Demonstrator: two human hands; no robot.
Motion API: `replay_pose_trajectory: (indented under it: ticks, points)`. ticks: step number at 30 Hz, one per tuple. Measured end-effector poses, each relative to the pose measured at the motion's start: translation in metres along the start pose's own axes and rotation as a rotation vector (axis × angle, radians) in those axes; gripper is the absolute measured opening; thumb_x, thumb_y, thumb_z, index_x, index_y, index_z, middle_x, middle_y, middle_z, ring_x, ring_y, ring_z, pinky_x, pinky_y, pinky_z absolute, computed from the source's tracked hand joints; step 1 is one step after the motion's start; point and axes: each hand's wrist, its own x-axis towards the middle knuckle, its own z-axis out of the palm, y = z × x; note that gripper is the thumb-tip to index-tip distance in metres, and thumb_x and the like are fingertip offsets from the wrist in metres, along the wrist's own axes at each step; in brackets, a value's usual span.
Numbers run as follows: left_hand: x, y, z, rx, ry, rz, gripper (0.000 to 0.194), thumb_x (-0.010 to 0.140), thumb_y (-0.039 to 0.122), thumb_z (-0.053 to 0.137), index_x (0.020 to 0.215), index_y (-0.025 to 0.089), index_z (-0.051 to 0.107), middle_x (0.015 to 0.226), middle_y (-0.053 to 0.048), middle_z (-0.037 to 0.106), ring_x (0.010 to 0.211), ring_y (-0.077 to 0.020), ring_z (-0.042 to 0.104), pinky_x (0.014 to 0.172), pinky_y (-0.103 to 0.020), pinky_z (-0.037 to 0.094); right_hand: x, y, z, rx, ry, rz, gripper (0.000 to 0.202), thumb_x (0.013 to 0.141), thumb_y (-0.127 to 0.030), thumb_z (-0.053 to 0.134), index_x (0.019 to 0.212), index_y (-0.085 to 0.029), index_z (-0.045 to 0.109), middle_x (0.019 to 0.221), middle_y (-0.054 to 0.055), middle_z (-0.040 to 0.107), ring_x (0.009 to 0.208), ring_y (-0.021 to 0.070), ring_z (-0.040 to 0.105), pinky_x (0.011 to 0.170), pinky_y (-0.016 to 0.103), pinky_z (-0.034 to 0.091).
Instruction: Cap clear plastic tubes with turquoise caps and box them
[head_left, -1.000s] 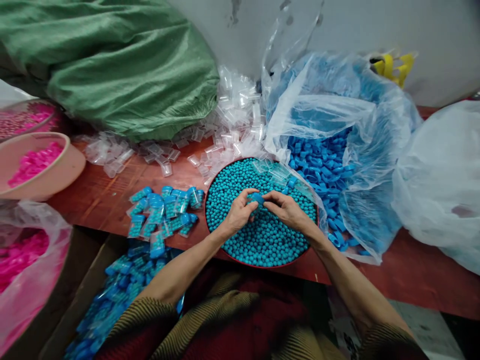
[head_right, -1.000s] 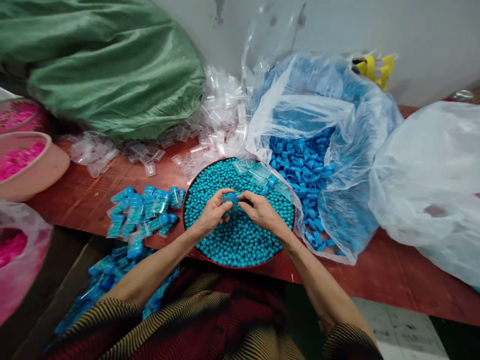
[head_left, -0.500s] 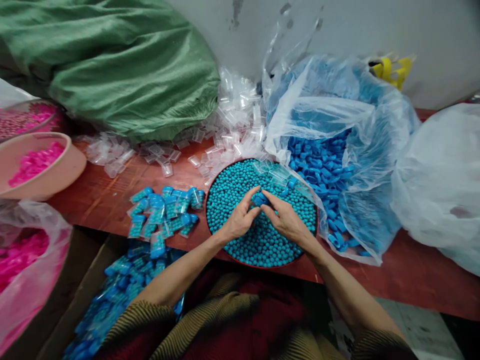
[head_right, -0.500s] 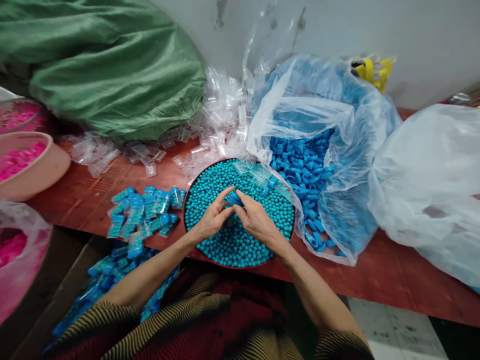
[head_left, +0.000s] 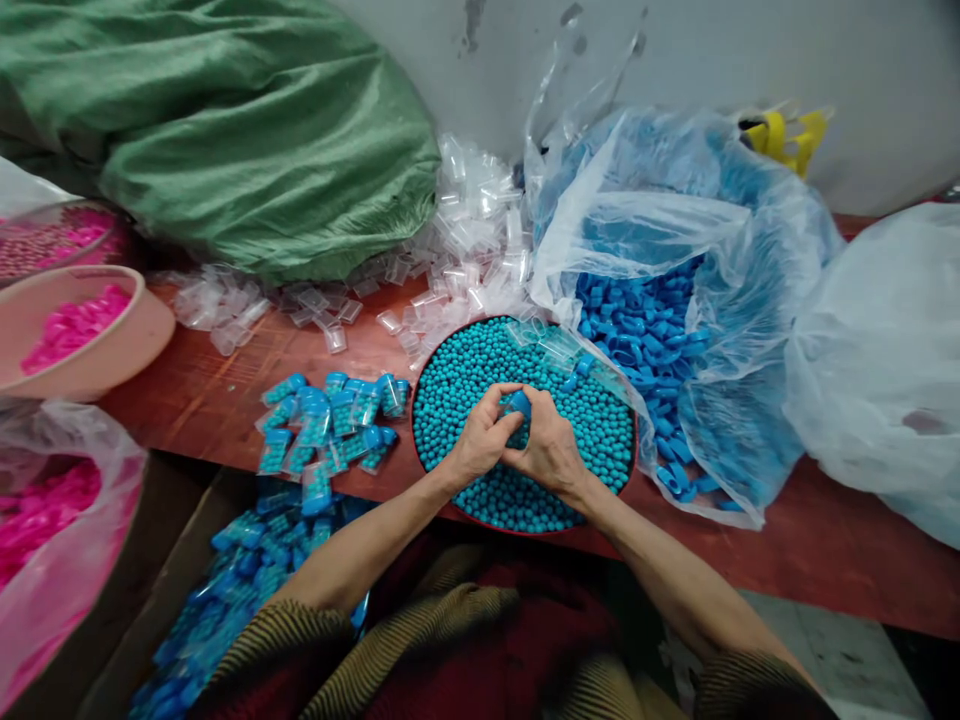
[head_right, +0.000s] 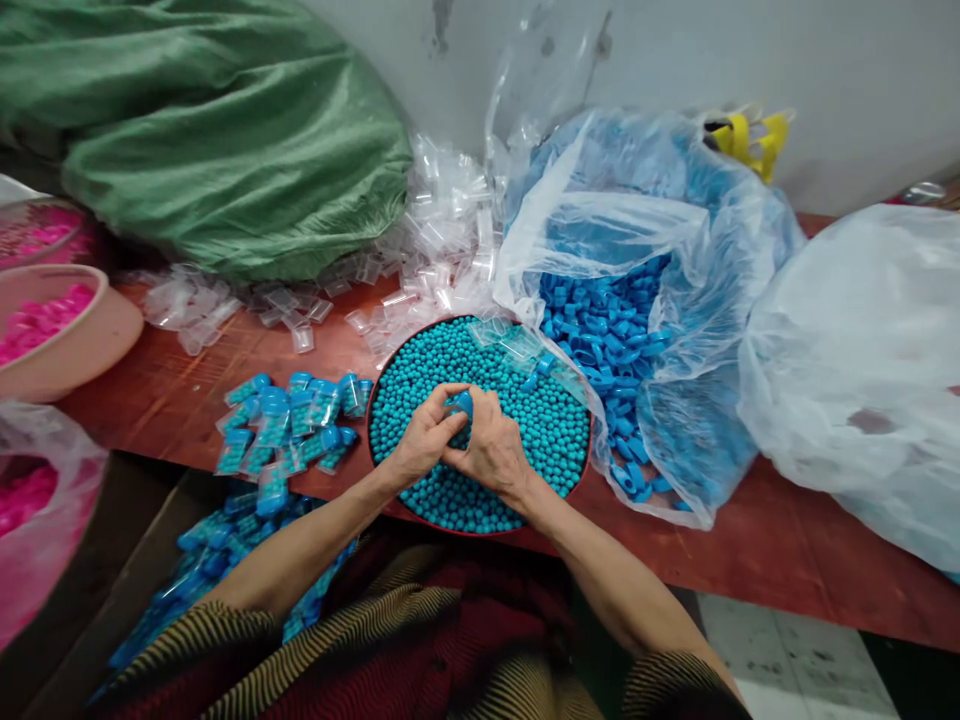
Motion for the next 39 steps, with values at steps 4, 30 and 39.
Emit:
replay_pose_trajectory:
  ticks: [4, 30, 39]
  points:
    - [-0.001, -0.003, 0.001, 0.010, 0.051, -0.067, 0.028, 0.078, 0.022, 0.054, 0.105, 0.016, 0.050, 0.066, 0.004, 0.050, 0.059, -0.0080, 0.045, 0.058, -0.021, 0.036, -0.002, 0.000, 0.008, -0.002, -0.038, 0.023, 0.070, 0.074, -0.048, 0.059, 0.127, -0.008, 0.036, 0.096, 0.015, 0.057, 0.076, 0.0278, 0.061, 0.054, 0.037, 0.051]
    - [0.023, 0.000, -0.049, 0.622, 0.255, -0.039, 0.028, 0.082, 0.026, 0.048, 0.105, 0.015, 0.062, 0.066, 0.000, 0.059, 0.055, -0.0111, 0.051, 0.054, -0.022, 0.039, 0.058, 0.068, -0.011, -0.538, -0.320, 0.291, 0.025, 0.089, -0.028, 0.045, 0.107, -0.017, 0.058, 0.103, 0.012, 0.064, 0.089, 0.0238, 0.060, 0.065, 0.029, 0.043]
    - [0.073, -0.021, 0.006, 0.277, 0.102, -0.311, 0.032, 0.089, 0.040, 0.038, 0.076, 0.015, 0.053, 0.066, -0.002, 0.054, 0.053, -0.0090, 0.048, 0.047, -0.022, 0.034, 0.035, 0.023, 0.002, -0.340, -0.333, 0.139, 0.026, 0.093, -0.024, 0.037, 0.099, -0.013, 0.059, 0.094, 0.013, 0.065, 0.082, 0.0222, 0.062, 0.062, 0.028, 0.045]
